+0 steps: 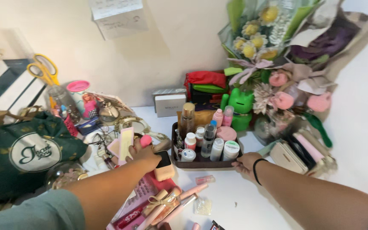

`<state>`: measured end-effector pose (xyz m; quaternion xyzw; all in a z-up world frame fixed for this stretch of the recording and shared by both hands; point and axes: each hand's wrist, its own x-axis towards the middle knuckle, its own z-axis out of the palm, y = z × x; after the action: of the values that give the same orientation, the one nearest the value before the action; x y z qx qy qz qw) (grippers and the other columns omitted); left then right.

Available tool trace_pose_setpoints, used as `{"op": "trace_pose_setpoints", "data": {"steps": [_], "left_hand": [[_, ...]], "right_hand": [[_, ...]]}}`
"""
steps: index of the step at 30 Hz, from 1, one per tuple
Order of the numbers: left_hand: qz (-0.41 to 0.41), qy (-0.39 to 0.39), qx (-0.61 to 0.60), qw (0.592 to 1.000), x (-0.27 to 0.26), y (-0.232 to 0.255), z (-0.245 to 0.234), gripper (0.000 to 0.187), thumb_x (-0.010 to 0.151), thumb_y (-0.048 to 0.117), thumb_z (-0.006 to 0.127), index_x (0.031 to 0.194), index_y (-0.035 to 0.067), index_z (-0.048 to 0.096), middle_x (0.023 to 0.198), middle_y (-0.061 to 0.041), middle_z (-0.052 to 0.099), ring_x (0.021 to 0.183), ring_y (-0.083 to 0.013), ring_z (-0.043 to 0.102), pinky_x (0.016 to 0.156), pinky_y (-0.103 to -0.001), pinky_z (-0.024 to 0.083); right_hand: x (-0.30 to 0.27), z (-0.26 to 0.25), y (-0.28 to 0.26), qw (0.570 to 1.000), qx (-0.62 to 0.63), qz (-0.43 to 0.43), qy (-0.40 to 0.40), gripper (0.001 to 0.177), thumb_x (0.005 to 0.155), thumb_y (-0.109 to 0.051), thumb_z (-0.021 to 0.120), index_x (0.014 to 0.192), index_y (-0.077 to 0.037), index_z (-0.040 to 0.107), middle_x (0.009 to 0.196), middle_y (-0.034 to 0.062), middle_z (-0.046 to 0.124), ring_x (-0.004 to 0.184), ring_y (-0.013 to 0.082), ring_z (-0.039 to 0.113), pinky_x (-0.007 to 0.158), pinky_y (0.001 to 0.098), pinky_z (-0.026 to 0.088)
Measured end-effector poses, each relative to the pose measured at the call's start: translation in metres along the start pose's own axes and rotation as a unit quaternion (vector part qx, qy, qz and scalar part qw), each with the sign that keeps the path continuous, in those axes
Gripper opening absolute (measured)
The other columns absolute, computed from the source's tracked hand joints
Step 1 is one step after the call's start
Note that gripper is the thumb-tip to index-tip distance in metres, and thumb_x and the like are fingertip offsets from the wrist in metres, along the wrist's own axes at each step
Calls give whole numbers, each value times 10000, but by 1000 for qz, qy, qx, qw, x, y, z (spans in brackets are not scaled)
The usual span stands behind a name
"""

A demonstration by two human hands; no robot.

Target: The person organizes various cosmetic items on a cluttered white table. They pick up bottles, jars, and compacts from the table surface and place them into a black rectangular tray, arranging them to fit.

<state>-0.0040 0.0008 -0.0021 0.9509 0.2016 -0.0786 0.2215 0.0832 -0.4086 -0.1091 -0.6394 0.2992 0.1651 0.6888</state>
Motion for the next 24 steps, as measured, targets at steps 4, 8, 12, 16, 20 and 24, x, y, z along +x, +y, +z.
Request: {"op": "trace_pose_setpoints", "data": {"steps": [4,8,12,16,20,24], "left_hand": [[19,9,38,999,-9,2,1,738,818,380,730,1511,348,477,1731,-59,-83,1582,-396,-98,1233,-644,45],[195,57,107,973,-16,7,8,618,866,382,666,1462,307,524,1704,-33,32,1564,-354,-47,1190,-662,34],[307,-13,159,938,-41,17,28,325,965,394,554,1145,221,762,1714,3,146,1578,-341,6,1216,-659,63],[354,0,114,928,-55,29,51,300,936,348,590,1041,129,766,1665,0,256,1521,-347,110,1123,-642,187],[359,2,109,927,-52,38,68,278,950,313,581,1059,140,769,1645,7,294,1499,-350,154,1104,-617,226],[384,-10,118,916,-43,51,79,287,953,307,567,1105,152,755,1623,8,312,1477,-354,165,1092,-609,239]], "right_hand": [[-25,-12,16,999,5,4,31,152,988,5,571,1087,94,642,871,213,726,658,235,676,545,339,575],[-53,-29,28,997,35,15,65,143,995,6,565,1079,76,658,899,192,734,693,212,692,603,331,597],[-84,-52,46,996,51,23,73,155,1002,-25,555,1083,45,667,922,174,738,738,205,693,660,336,594],[-131,-63,59,995,60,18,79,161,996,-43,561,1112,5,661,958,148,733,793,198,693,705,326,602],[-179,-60,64,990,64,15,125,136,995,-29,561,1114,3,619,1013,119,718,870,204,734,754,318,617],[-215,-59,73,985,74,7,158,118,986,-32,564,1094,-12,608,1022,119,711,893,212,725,775,329,604]]}}
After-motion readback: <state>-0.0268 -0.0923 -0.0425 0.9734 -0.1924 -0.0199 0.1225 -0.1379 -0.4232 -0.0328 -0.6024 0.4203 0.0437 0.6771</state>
